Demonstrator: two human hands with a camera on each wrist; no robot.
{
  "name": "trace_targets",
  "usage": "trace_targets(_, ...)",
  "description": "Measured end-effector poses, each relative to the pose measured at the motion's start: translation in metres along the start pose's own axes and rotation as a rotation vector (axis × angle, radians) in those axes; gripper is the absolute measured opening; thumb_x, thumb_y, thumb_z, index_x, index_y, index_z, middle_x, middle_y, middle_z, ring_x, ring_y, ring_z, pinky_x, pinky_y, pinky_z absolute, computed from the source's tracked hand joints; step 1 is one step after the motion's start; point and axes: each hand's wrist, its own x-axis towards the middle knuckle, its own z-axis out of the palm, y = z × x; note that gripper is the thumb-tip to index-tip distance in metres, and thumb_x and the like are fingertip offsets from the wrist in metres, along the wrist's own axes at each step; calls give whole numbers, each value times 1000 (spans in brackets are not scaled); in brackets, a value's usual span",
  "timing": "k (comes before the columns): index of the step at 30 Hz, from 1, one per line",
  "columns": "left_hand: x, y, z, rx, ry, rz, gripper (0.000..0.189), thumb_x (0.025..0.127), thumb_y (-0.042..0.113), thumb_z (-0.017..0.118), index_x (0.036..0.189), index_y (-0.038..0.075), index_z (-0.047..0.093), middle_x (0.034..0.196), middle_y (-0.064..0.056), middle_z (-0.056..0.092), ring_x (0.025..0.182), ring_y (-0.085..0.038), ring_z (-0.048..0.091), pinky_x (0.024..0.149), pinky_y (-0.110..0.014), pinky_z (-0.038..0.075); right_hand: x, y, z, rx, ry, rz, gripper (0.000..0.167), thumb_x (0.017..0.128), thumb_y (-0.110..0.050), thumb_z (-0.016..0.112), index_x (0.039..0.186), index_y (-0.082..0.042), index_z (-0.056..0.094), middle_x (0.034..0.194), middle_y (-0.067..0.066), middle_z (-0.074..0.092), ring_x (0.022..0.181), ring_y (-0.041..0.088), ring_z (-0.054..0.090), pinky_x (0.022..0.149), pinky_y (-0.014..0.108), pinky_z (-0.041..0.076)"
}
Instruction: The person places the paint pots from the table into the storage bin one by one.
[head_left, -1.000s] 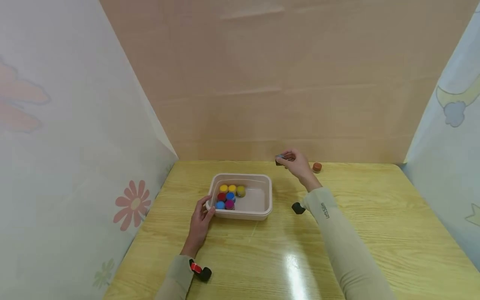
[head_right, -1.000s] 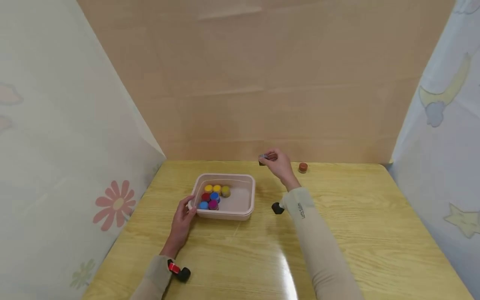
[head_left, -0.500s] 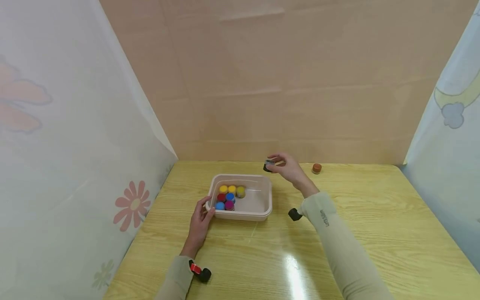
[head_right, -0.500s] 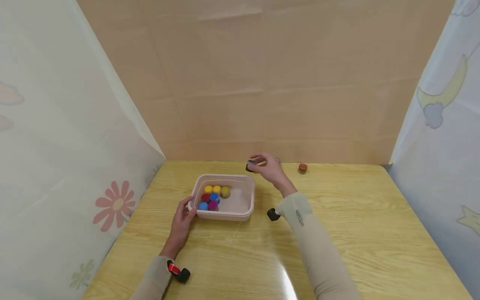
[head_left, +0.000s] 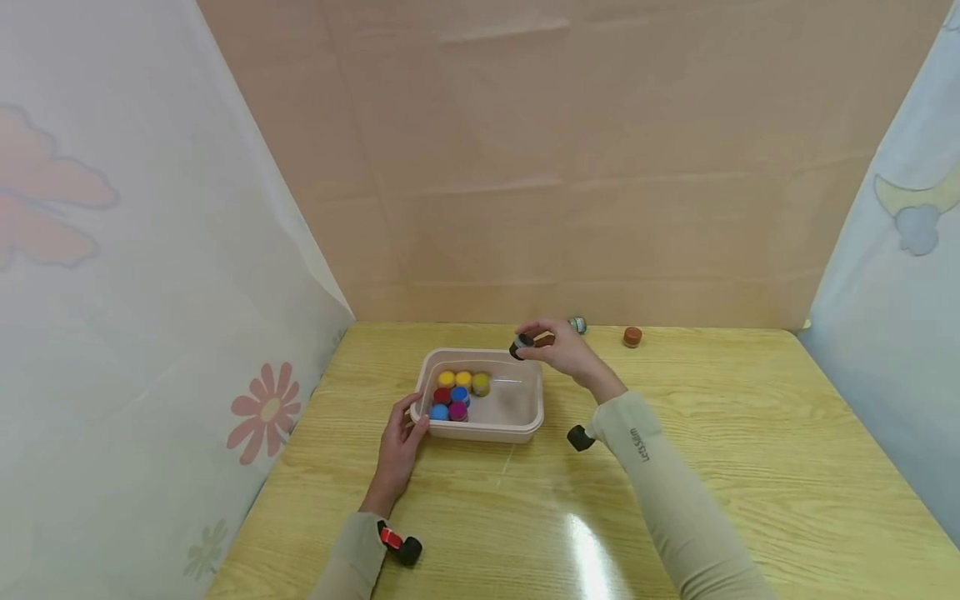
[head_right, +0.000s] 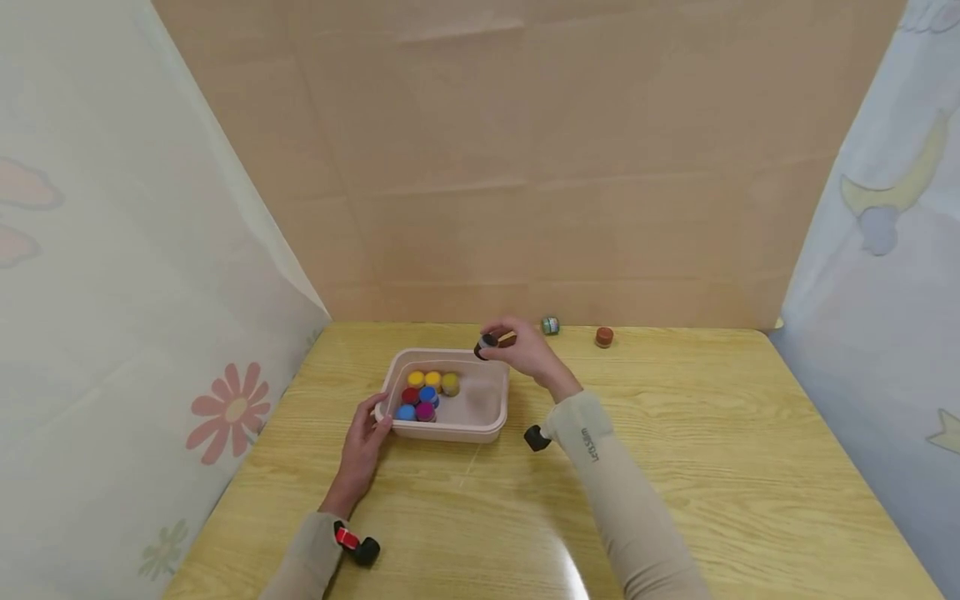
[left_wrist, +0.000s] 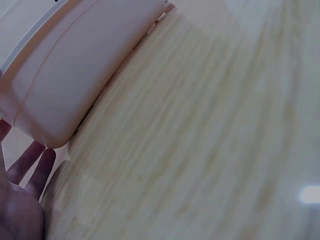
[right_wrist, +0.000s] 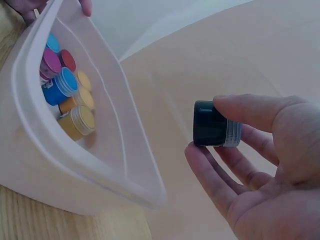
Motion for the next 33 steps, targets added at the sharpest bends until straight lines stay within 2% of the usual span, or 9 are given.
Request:
trace_targets(8, 1, 1, -1, -4, -6, -15, 44, 107, 33, 59, 149, 25, 50, 158, -7, 45, 128, -27, 57, 96, -18, 48, 2, 1, 16, -90, -22, -20, 40, 95, -16, 77, 131, -3, 66, 123, 16, 65, 103, 28, 68, 93, 42, 57)
trace_targets(13, 0, 3, -1, -11, -3, -17, 44, 107, 30, 60, 149, 25, 50, 158, -8, 45, 128, -29, 56, 95, -18, 49, 5, 3, 30, -95, -64, -19, 36, 94, -16, 78, 127, -6, 68, 119, 15, 65, 95, 26, 69, 83, 43, 58)
trace_targets(16, 0, 2, -1, -3, -5, -13, 44, 107, 28, 59, 150, 24, 50, 158, -9, 45, 129, -30, 56, 96, -18, 48, 6, 5, 40, -65, -83, -8, 37, 94, -13, 78, 127, -5, 67, 118, 16, 64, 93, 30, 70, 83, 48, 59)
trace_targets(21, 0, 2, -1, -11, -4, -15, 44, 106, 28, 61, 149, 25, 51, 158, -8, 45, 128, -28, 56, 96, -19, 49, 9, 10, 54, -70, -113, -8, 38, 92, -14, 80, 127, -4, 67, 118, 15, 65, 88, 25, 70, 90, 55, 58)
trace_targets(24, -1, 1, -1, -14, -4, -20, 44, 106, 29, 61, 149, 26, 51, 158, -6, 46, 126, -26, 56, 95, -19, 49, 10, 12, 61, -75, -131, 2, 37, 92, -13, 80, 126, -4, 68, 117, 14, 66, 90, 23, 69, 90, 50, 59)
trace_targets(28, 0, 0, -2, -18, -1, -20, 43, 106, 30, 61, 148, 27, 52, 157, -5, 46, 125, -24, 56, 95, -18, 48, 12, 14, 67, -119, -125, 17, 33, 91, -12, 81, 121, -8, 70, 116, 12, 67, 97, 23, 66, 86, 37, 57)
trace_targets(33, 0, 0, 0, -23, 0, -40, 43, 106, 28, 60, 148, 27, 51, 158, -4, 45, 127, -26, 56, 94, -17, 48, 14, 15, 74, -194, -105, 1, 32, 87, -13, 84, 116, -8, 71, 113, 12, 71, 94, 22, 68, 80, 34, 58)
